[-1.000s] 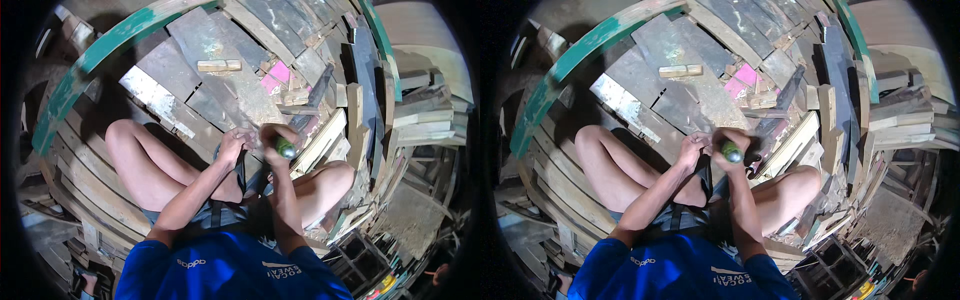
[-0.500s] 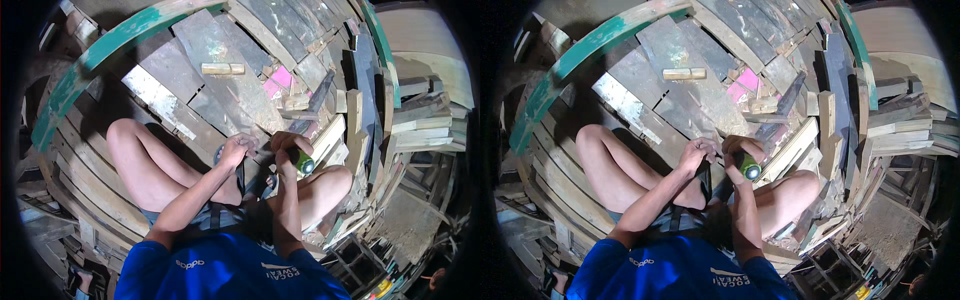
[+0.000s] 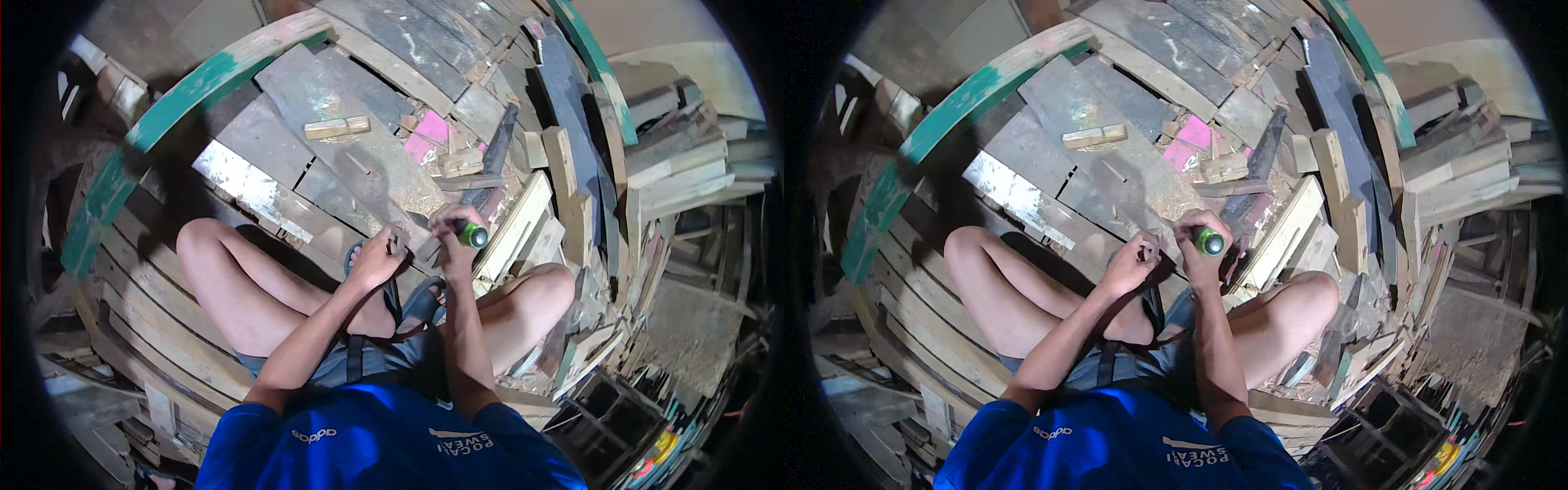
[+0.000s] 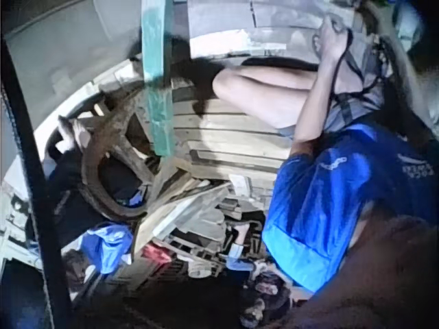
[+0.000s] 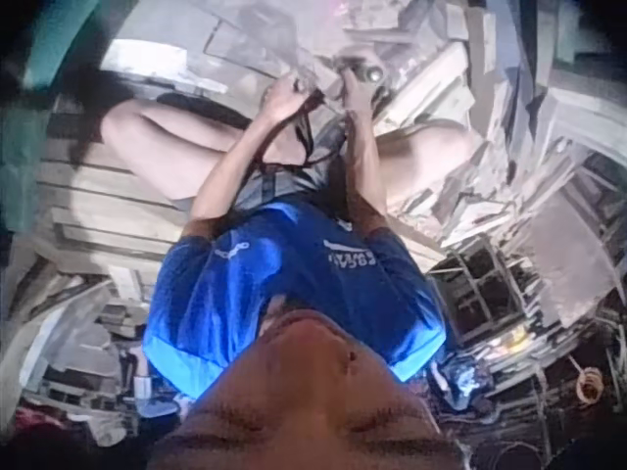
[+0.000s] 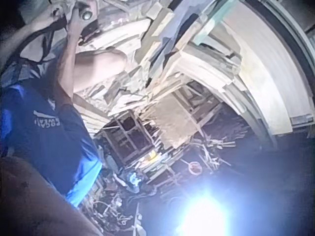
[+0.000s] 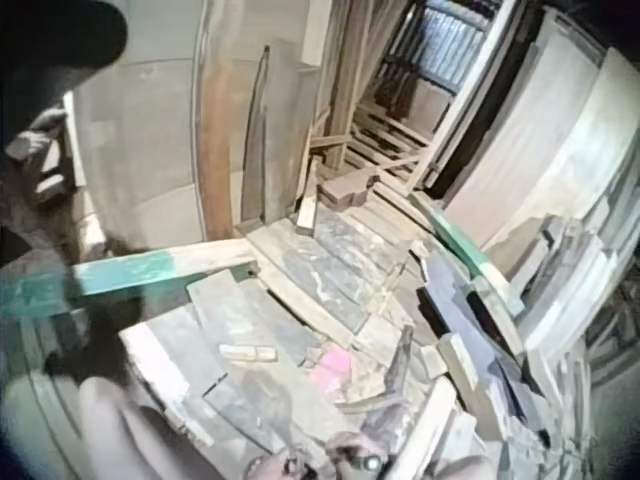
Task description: The person holds a small piece of wood and carves it using a utility knife.
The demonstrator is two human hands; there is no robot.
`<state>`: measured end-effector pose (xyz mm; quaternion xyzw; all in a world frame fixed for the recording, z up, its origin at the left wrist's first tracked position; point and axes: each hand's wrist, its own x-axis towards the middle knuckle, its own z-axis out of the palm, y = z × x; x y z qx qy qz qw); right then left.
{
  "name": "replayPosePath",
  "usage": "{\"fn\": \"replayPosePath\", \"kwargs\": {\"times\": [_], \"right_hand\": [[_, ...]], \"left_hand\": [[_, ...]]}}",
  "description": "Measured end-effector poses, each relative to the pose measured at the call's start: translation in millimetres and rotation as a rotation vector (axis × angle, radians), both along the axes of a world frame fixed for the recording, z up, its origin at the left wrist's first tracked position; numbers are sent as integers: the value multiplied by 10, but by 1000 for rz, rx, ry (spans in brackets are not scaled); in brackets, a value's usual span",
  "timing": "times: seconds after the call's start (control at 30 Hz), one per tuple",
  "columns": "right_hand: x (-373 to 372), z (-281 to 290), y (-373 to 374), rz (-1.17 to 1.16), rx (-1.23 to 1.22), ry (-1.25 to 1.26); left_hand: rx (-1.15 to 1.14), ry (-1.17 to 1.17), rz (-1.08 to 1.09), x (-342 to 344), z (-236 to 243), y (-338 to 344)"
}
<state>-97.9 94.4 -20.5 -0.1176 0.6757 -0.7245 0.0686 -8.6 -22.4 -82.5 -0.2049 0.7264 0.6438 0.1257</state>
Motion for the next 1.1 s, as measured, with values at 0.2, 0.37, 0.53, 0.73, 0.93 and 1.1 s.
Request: {"fn": "replayPosePath", "kwargs": {"times": [0.2,0.37,0.53,0.73,0.93,1.1], "right_hand": [[109,68,105,-144,8,-15],[100,65,211,-66,-246,35],[96,91,361,-110,-230,41],[193,197,387,-65,-303,99],[295,156,310,28,-258,182],[286,317,328,33,-270,227]], "left_hand": [[-49,18,25,77,-9,-40],[-80,94,11,14,145,-4],[50,87,-10,25,-139,82],[170,88,15,55,-188,104],[63,126,25,96,-242,118],[63,140,104,75,-222,134]]}}
